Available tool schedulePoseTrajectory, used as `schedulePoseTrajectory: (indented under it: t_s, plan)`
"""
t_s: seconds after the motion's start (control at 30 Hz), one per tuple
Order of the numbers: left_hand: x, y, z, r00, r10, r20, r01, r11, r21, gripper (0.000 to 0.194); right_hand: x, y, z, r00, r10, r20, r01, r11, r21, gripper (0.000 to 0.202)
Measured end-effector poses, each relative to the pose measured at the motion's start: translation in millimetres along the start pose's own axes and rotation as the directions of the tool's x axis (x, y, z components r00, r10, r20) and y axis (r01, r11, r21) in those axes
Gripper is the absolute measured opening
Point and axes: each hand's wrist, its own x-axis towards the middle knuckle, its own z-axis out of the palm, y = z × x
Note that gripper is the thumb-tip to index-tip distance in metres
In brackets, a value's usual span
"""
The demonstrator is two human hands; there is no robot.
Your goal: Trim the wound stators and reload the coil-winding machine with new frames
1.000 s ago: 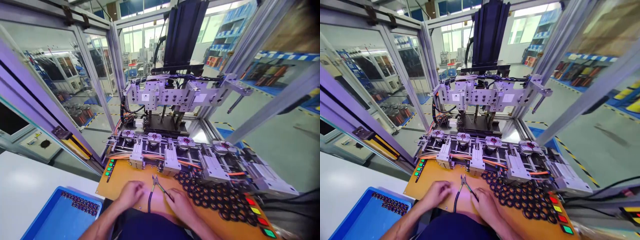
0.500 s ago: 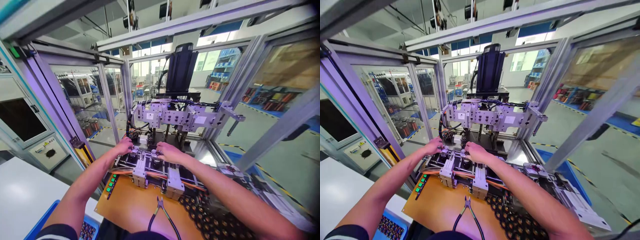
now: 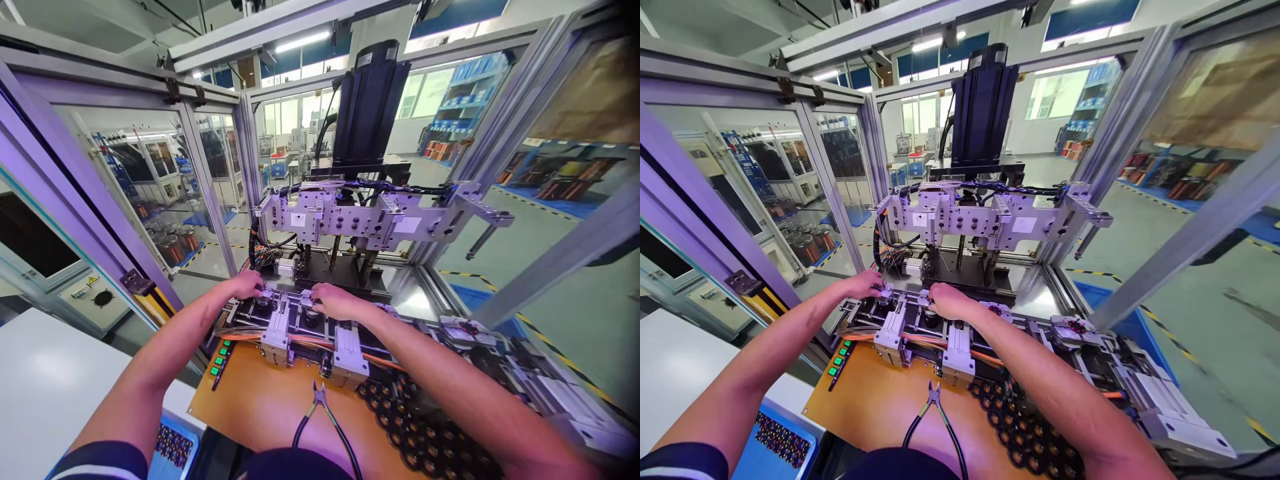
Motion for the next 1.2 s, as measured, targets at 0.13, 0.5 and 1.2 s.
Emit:
schedulePoseTrajectory:
  t_s: [0.13,0.5,1.2]
  plan:
    - [-33.3,21.3,-10.0,0.974,-0.038,-0.225,0.011,0.993,-0.119,0.027,-2.7,-5.8,-23.4,1.0,0.0,-0.013,0.001,0.998,0.065,0.021]
    - [-218.8,85.6,139.6,0.943,-0.247,-0.221,0.147,0.909,-0.39,0.024,-110.4,-128.1,81.1,0.962,-0.271,0.016,0.261,0.938,0.229,0.016]
    - [-14.1,171.9,30.4,0.862,0.426,-0.274,-0.431,0.901,0.044,0.024,-222.0,77.1,-38.3,0.842,0.461,-0.279,-0.503,0.859,-0.097,0.021]
